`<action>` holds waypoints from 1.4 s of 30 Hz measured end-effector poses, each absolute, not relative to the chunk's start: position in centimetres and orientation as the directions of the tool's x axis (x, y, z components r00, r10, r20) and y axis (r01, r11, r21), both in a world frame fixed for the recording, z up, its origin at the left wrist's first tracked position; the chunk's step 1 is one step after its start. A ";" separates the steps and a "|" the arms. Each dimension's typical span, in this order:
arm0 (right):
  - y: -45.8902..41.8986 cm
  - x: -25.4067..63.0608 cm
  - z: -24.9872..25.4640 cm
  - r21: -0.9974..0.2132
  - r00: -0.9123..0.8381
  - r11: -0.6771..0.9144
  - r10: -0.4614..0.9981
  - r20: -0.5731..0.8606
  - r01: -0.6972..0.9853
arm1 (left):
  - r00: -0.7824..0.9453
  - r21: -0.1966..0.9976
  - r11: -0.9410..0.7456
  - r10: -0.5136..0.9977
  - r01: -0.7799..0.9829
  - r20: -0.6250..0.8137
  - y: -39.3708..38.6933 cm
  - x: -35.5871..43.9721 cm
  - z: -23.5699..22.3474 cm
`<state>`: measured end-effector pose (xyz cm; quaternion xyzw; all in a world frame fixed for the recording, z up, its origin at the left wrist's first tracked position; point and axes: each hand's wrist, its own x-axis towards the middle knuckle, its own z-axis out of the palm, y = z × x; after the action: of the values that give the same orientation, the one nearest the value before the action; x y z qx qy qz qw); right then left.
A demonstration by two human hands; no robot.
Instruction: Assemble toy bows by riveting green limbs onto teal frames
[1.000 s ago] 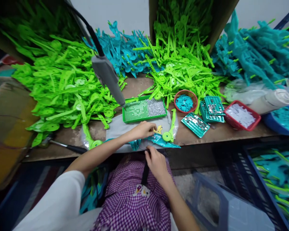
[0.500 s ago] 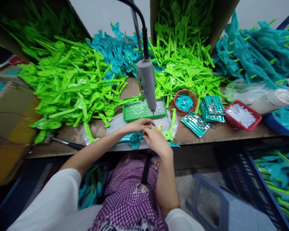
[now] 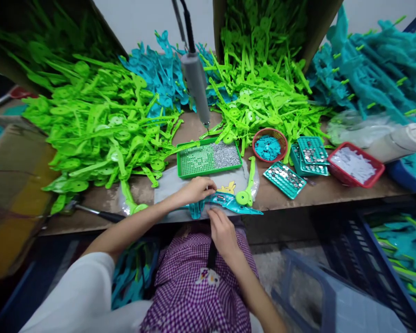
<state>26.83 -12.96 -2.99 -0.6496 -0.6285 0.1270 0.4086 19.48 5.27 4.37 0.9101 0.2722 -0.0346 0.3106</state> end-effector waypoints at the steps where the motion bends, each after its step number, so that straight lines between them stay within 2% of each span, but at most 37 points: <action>1: -13.1 26.9 -3.1 -0.696 0.180 0.127 0.919 0.350 0.707 | 0.845 0.490 -0.692 0.480 0.529 -0.235 5.0 19.4 4.5; 3: -13.3 26.9 -3.2 -0.707 0.181 0.129 0.920 0.346 0.695 | 0.828 0.415 -0.717 0.497 0.560 -0.260 4.5 19.3 4.7; 6: -13.4 26.9 -3.2 -0.710 0.174 0.139 0.920 0.350 0.690 | 0.799 0.376 -0.705 0.533 0.602 -0.279 3.8 18.9 4.6; 8: -13.5 26.8 -3.2 -0.710 0.171 0.145 0.920 0.353 0.689 | 0.793 0.401 -0.685 0.544 0.608 -0.275 3.6 18.7 4.2; 13: -13.5 26.9 -3.2 -0.724 0.177 0.139 0.923 0.343 0.675 | 0.823 0.552 -0.623 0.508 0.555 -0.253 4.0 18.6 3.1; 15: -13.4 26.9 -3.0 -0.740 0.192 0.127 0.924 0.330 0.661 | 0.815 0.568 -0.605 0.530 0.558 -0.236 4.1 18.8 3.1; 19: -12.9 27.1 -2.2 -0.755 0.222 0.093 0.926 0.305 0.650 | 0.796 0.563 -0.618 0.591 0.550 -0.129 3.8 19.4 3.6; 21: -12.5 27.2 -1.8 -0.751 0.231 0.086 0.923 0.307 0.655 | 0.788 0.612 -0.604 0.613 0.511 -0.053 3.6 19.7 3.9; 24: -12.3 27.3 -1.5 -0.737 0.244 0.086 0.913 0.328 0.670 | 0.754 0.795 -0.442 0.656 0.416 -0.030 3.5 19.6 3.9; 26: -12.3 27.2 -1.5 -0.709 0.240 0.095 0.903 0.357 0.699 | 0.728 0.915 -0.191 0.671 0.354 -0.142 3.6 19.1 3.6; 28: -12.3 26.8 -1.4 -0.655 0.204 0.123 0.894 0.400 0.745 | 0.712 0.939 0.086 0.630 0.334 -0.311 3.7 18.5 3.3; 30: -12.1 26.2 -1.3 -0.585 0.131 0.174 0.888 0.442 0.792 | 0.704 0.909 0.228 0.577 0.348 -0.414 3.7 18.1 3.1; 36: -10.8 24.5 0.1 -0.447 -0.018 0.256 0.882 0.470 0.857 | 0.795 0.940 0.117 0.506 0.321 -0.334 4.1 18.9 3.3; 42: -11.1 24.4 0.0 -0.464 -0.025 0.255 0.895 0.445 0.848 | 0.745 0.909 0.333 0.532 0.252 -0.401 4.9 19.5 2.9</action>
<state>24.42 -11.13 -0.04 -0.6095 -0.7150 0.0343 0.3408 19.49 4.87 2.94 0.5696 0.3440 0.0948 0.7404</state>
